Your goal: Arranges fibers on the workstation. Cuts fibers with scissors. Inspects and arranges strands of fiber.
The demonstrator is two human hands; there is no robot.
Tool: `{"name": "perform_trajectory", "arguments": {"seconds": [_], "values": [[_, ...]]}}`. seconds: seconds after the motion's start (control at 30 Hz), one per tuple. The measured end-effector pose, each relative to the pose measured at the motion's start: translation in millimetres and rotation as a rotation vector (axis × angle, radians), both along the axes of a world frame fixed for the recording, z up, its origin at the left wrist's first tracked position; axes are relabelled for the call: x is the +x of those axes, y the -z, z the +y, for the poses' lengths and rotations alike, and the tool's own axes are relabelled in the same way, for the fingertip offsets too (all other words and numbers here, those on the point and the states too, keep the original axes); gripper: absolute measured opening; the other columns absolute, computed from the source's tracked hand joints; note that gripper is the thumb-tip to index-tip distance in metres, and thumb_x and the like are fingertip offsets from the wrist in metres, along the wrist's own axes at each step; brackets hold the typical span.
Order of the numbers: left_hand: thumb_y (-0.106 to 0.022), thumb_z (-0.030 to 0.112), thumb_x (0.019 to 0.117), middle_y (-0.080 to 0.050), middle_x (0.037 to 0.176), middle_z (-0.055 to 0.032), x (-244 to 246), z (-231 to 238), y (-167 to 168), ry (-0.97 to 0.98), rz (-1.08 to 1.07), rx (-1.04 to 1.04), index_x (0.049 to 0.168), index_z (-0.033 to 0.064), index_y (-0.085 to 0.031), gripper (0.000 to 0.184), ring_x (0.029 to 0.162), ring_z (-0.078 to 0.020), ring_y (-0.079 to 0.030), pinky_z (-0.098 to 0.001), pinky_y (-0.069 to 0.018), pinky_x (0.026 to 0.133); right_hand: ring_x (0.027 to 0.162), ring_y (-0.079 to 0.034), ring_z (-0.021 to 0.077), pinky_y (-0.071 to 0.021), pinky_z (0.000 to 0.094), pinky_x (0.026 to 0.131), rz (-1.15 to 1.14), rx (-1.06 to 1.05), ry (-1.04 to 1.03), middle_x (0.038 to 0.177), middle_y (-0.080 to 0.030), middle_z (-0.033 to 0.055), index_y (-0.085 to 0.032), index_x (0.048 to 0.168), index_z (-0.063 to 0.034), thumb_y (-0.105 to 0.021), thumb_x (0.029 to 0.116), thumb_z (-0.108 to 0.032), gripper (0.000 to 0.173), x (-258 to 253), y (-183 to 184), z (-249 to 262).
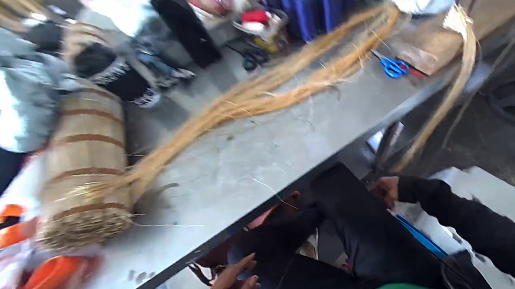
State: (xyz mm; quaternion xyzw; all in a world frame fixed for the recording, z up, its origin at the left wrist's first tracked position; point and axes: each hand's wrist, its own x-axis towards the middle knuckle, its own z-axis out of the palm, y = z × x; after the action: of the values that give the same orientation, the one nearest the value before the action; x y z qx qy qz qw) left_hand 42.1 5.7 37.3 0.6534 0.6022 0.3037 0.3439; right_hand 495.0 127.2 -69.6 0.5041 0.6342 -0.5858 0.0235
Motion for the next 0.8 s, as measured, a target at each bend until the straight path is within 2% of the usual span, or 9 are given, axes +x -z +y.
{"name": "perform_trajectory", "arguments": {"seconds": [0.1, 0.17, 0.23, 0.3, 0.4, 0.53, 0.6, 0.67, 0.8], "values": [[-0.063, 0.009, 0.0928, -0.074, 0.112, -0.0072, -11.4, -6.7, -5.2, -0.034, -0.017, 0.036, 0.124, 0.0020, -0.070, 0.032, 0.079, -0.0078, -0.072, -0.0234, -0.0608, 0.065, 0.079, -0.067, 0.0256, -0.0569, 0.0413, 0.075, -0.277, 0.057, 0.124, 0.100, -0.069, 0.0204, -0.065, 0.115, 0.0100, -0.059, 0.1005, -0.006, 0.022, 29.2, 0.8, 10.8], [-0.062, 0.008, 0.0929, -0.075, 0.108, -0.0055, -15.2, -9.2, -12.9, -0.053, -0.060, 0.136, 0.121, 0.0006, -0.070, 0.030, 0.078, -0.0050, -0.072, -0.0207, -0.0604, 0.066, 0.125, -0.058, 0.0480, -0.0449, 0.0606, 0.106, -0.760, 0.053, 0.285, 0.136, -0.057, 0.0348, -0.054, 0.140, 0.0099, -0.055, 0.1042, -0.015, 0.043, 31.9, -6.1, 14.6], [-0.060, 0.007, 0.0950, -0.075, 0.105, -0.0060, -16.6, -6.5, -20.1, -0.067, -0.105, 0.302, 0.116, -0.0020, -0.071, 0.025, 0.081, -0.0043, -0.072, -0.0201, -0.0609, 0.069, 0.142, -0.042, 0.0489, -0.0360, 0.0631, 0.114, -0.893, 0.030, 0.434, 0.152, -0.042, 0.0343, -0.033, 0.159, -0.0038, -0.058, 0.1032, -0.026, 0.065, 35.1, -21.3, 12.1], [-0.061, 0.011, 0.0971, -0.075, 0.103, -0.0076, -12.5, 5.7, -27.4, -0.115, -0.058, 0.498, 0.111, -0.0040, -0.072, 0.023, 0.084, -0.0029, -0.070, -0.0189, -0.0593, 0.073, 0.136, -0.049, 0.0513, -0.0381, 0.0656, 0.111, -0.844, 0.159, 0.123, 0.144, -0.051, 0.0346, -0.043, 0.154, -0.0027, -0.075, 0.0924, -0.028, 0.073, 28.4, -61.3, 2.5], [-0.062, 0.012, 0.0954, -0.074, 0.104, -0.0155, -7.3, 34.3, -38.9, -0.230, 0.135, 0.654, 0.105, -0.0047, -0.075, 0.023, 0.089, -0.0141, -0.072, -0.0283, -0.0602, 0.080, 0.120, -0.059, 0.0551, -0.0398, 0.0722, 0.103, -0.584, 0.415, -0.096, 0.125, -0.064, 0.0350, -0.065, 0.132, 0.0018, -0.074, 0.0937, -0.040, 0.058, 6.0, -124.3, -8.4], [-0.065, 0.013, 0.0951, -0.071, 0.117, -0.0203, -10.4, 90.9, -27.6, -0.248, 0.223, 0.654, 0.111, -0.0020, -0.075, 0.024, 0.104, -0.0311, -0.071, -0.0485, -0.0571, 0.092, 0.059, -0.066, 0.0236, -0.0540, 0.0468, 0.057, 0.040, 1.016, -0.171, 0.068, -0.068, 0.0103, -0.074, 0.085, -0.0032, -0.066, 0.0917, -0.026, 0.025, -36.6, -198.5, -9.0], [-0.067, 0.014, 0.0955, -0.070, 0.121, -0.0206, -8.1, 106.9, -19.5, -0.311, 0.264, 0.589, 0.115, -0.0005, -0.074, 0.026, 0.105, -0.0365, -0.070, -0.0579, -0.0553, 0.091, 0.076, -0.072, 0.0182, -0.0612, 0.0383, 0.071, 0.237, 1.130, -0.165, 0.089, -0.075, 0.0095, -0.076, 0.105, -0.0033, -0.064, 0.0938, -0.015, 0.021, -69.7, -215.1, 14.5], [-0.070, 0.015, 0.0939, -0.070, 0.124, -0.0195, -5.1, 109.6, -19.5, -0.351, 0.269, 0.525, 0.118, 0.0009, -0.074, 0.028, 0.111, -0.0380, -0.069, -0.0610, -0.0530, 0.095, 0.102, -0.073, 0.0252, -0.0587, 0.0443, 0.090, 0.271, 1.168, -0.170, 0.114, -0.074, 0.0145, -0.075, 0.118, -0.0031, -0.066, 0.0945, -0.017, 0.029, -105.4, -207.8, 43.0], [-0.073, 0.011, 0.0921, -0.069, 0.124, -0.0201, -6.3, 106.1, -33.2, -0.368, 0.155, 0.436, 0.118, -0.0018, -0.073, 0.029, 0.108, -0.0328, -0.069, -0.0534, -0.0541, 0.095, 0.144, -0.044, 0.0419, -0.0358, 0.0603, 0.117, 0.079, 1.219, -0.242, 0.149, -0.054, 0.0229, -0.065, 0.137, -0.0035, -0.070, 0.0949, -0.034, 0.052, -160.6, -166.7, 64.8]]}}
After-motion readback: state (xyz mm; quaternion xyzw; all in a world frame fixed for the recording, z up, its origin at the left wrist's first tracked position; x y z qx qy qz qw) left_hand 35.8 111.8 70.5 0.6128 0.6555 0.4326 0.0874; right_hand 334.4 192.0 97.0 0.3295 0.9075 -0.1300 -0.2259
